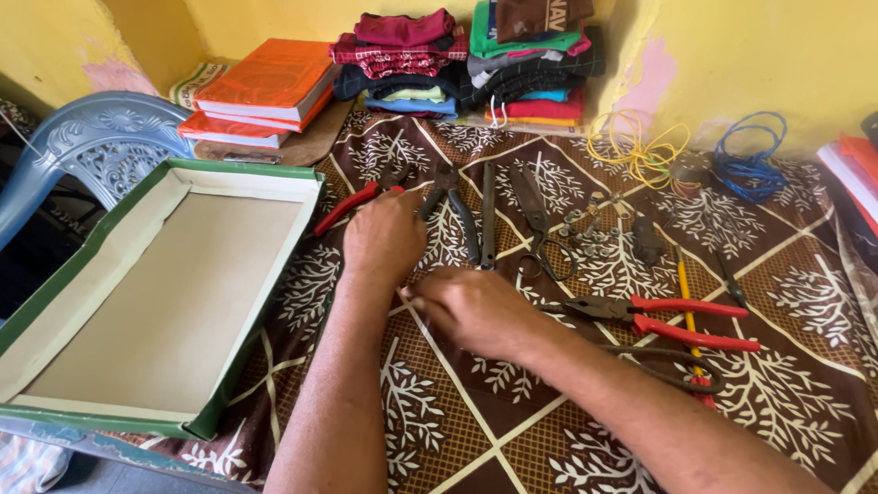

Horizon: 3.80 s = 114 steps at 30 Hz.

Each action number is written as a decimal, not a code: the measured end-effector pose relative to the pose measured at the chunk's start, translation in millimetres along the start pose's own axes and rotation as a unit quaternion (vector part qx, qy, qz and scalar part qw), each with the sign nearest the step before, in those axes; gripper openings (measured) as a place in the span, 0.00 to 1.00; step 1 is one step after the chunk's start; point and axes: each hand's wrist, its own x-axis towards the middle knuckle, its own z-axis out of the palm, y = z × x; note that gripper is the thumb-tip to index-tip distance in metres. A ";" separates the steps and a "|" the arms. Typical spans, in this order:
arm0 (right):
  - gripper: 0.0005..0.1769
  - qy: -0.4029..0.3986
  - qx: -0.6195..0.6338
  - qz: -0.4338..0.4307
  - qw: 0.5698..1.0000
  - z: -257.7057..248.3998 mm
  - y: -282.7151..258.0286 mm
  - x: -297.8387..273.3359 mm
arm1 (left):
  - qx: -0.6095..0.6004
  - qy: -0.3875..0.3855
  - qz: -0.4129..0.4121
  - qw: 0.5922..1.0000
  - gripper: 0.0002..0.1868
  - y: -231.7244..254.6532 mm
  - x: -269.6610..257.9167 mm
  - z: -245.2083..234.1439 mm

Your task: The person arranges various hand tools on a patterned tablecloth. They pick up and place down pliers, screwdrivers, and a wire brush, positioning them in a neat row. The person handles each tool individually, adjusting their placement before moving to the next item.

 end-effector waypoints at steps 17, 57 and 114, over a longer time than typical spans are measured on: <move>0.10 0.045 -0.147 0.065 0.986 -92.7 41.7 -95.0 | -0.130 -0.025 0.250 0.959 0.07 87.8 -24.8 43.7; 0.19 -0.091 -0.136 0.297 0.941 -134.6 93.1 -154.8 | -0.192 -0.094 0.305 0.928 0.16 123.4 -58.1 53.2; 0.16 0.261 0.205 0.242 0.912 -98.3 62.9 -133.3 | -0.527 -0.267 0.036 0.806 0.22 148.6 -65.5 50.0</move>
